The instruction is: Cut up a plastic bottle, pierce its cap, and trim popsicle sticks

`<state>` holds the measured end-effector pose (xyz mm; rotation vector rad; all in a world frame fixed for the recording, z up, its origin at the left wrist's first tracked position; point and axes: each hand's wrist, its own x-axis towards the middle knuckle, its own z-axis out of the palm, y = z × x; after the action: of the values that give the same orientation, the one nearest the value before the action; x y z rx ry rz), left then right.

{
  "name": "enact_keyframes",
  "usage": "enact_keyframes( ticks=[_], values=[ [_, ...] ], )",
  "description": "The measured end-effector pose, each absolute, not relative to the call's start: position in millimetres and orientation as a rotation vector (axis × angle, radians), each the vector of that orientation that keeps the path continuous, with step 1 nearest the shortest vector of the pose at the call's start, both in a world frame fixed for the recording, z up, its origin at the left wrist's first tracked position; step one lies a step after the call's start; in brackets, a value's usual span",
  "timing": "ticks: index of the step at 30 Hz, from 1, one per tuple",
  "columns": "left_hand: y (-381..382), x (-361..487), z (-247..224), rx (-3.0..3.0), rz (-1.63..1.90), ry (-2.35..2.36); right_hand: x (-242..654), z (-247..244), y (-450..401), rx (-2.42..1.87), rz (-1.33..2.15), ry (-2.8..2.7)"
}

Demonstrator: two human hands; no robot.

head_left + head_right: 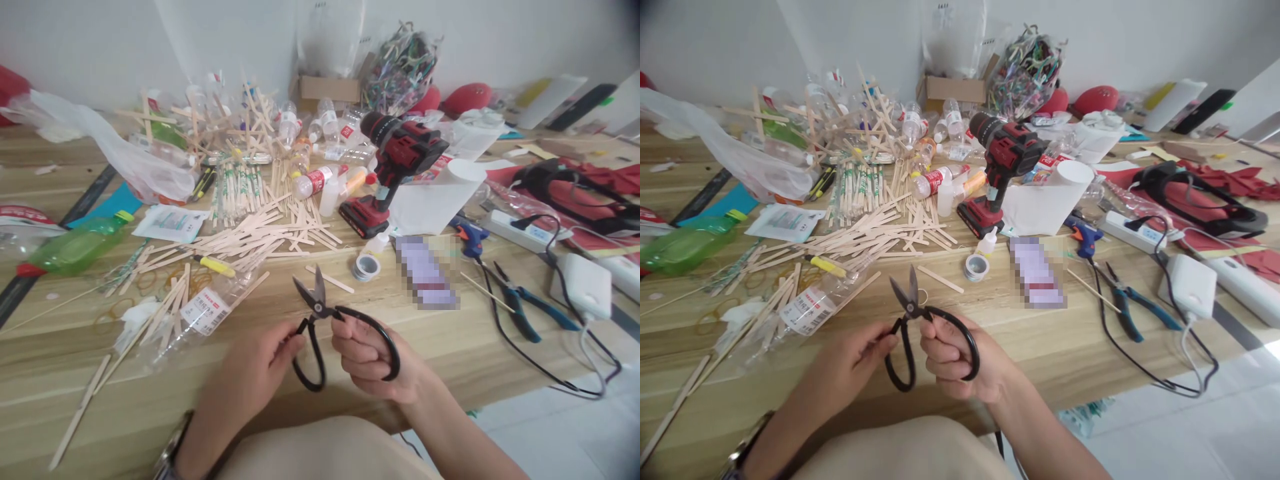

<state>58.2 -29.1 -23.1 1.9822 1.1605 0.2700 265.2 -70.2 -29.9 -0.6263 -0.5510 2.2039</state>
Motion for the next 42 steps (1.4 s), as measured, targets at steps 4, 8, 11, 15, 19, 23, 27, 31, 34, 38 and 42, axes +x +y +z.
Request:
enact_keyframes(
  ticks=[4,8,11,15,19,23,27,31,34,38,42],
  values=[
    [-36,67,-21,1.829,0.323,1.242,257,-38,-66,-0.782,1.87,-0.711],
    [-35,70,-23,1.803,0.328,1.225,253,-47,-60,-0.861,1.739,-0.81],
    [-35,71,-25,1.751,0.346,1.197,250,-49,-58,-0.833,1.801,-0.842],
    [-35,71,-30,1.543,0.508,1.168,245,-51,-59,-0.797,1.819,-0.808],
    [-35,68,-38,1.221,0.686,1.184,242,-54,-57,-0.826,1.809,-0.801],
    [-32,69,-40,0.75,0.795,0.975,244,-52,-56,-0.953,1.687,-0.865],
    [-30,71,-38,0.534,0.819,0.809,251,-44,-60,-1.298,1.457,-1.113],
    [-30,70,-38,0.45,0.83,0.741,258,-36,-65,-1.508,1.221,-1.352],
    [-32,68,-40,0.422,0.829,0.704,260,-30,-69,-1.555,1.0,-1.573],
    [-33,68,-42,0.466,0.841,0.633,262,-25,-72,-1.55,0.819,-1.783],
    [-34,66,-44,0.568,0.842,0.68,266,-26,-78,-1.561,0.724,-1.898]
  ],
)
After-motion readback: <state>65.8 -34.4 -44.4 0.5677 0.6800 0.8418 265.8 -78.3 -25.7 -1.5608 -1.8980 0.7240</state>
